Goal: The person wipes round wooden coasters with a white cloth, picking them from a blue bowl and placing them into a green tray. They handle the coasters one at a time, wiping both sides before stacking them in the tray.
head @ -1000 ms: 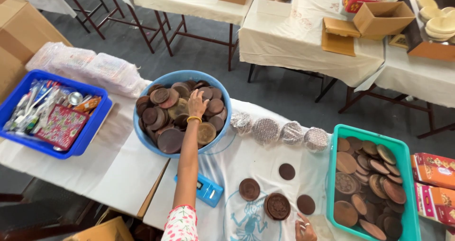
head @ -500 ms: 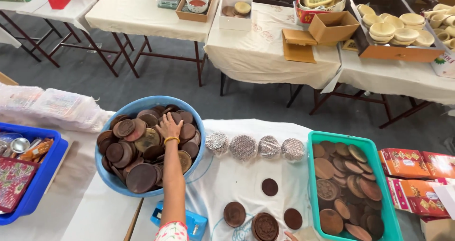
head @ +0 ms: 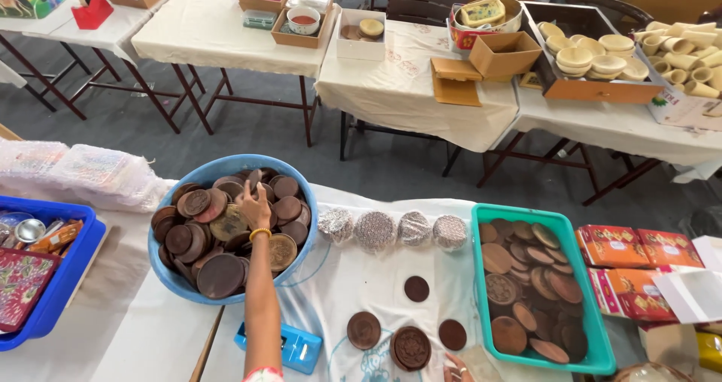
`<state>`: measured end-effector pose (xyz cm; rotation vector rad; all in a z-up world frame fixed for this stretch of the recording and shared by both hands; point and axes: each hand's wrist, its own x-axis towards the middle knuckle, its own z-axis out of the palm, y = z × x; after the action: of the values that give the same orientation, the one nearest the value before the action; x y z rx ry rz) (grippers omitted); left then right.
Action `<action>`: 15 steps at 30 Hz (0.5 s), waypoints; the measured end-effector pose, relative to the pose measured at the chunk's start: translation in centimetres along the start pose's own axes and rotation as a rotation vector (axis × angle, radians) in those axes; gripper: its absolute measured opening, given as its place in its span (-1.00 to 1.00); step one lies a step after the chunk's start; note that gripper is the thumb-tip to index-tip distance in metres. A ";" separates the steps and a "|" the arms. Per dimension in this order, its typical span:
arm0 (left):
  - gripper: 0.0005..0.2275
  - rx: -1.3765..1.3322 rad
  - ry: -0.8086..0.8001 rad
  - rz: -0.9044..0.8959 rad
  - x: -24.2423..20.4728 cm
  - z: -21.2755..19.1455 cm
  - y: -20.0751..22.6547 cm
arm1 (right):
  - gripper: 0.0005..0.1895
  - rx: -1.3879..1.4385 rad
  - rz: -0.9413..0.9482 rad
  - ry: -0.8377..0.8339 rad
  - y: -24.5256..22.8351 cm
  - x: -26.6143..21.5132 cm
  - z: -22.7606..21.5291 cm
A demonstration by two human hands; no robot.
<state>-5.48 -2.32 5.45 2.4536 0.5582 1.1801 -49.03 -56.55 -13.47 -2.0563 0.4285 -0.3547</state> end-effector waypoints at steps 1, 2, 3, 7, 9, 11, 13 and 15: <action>-0.59 -0.278 -0.108 -0.134 -0.5 -0.4 0.5 | -0.61 0.003 0.006 -0.002 2.1 0.6 0.9; -0.59 -0.556 -0.217 -0.267 -1.1 -0.9 1.0 | -0.61 0.005 0.011 -0.004 4.0 1.9 2.3; -0.59 -0.553 -0.222 -0.268 -2.9 -1.3 2.3 | -0.61 0.004 0.017 -0.006 0.4 2.5 2.4; -0.64 -1.174 -0.638 -0.654 -10.7 -6.1 8.1 | -0.65 0.289 -0.049 -0.124 -10.4 5.0 4.0; -0.67 -1.449 -0.825 -0.808 -14.8 -8.7 10.3 | -0.67 0.321 -0.104 -0.153 -16.2 5.8 4.0; -0.65 -1.464 -0.942 -0.696 -18.6 -9.7 11.6 | -0.65 0.208 -0.242 -0.118 -24.2 6.8 2.9; -0.64 -1.468 -1.016 -0.650 -21.5 -10.8 12.7 | -0.58 0.218 -0.291 -0.120 -26.5 7.5 2.3; -0.63 -1.469 -1.091 -0.606 -23.9 -11.9 13.6 | -0.51 0.227 -0.336 -0.124 -28.8 8.0 1.4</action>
<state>-25.99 -24.03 3.28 1.1094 -0.0176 -0.1861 -36.78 -45.50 11.49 -1.9117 -0.0358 -0.4511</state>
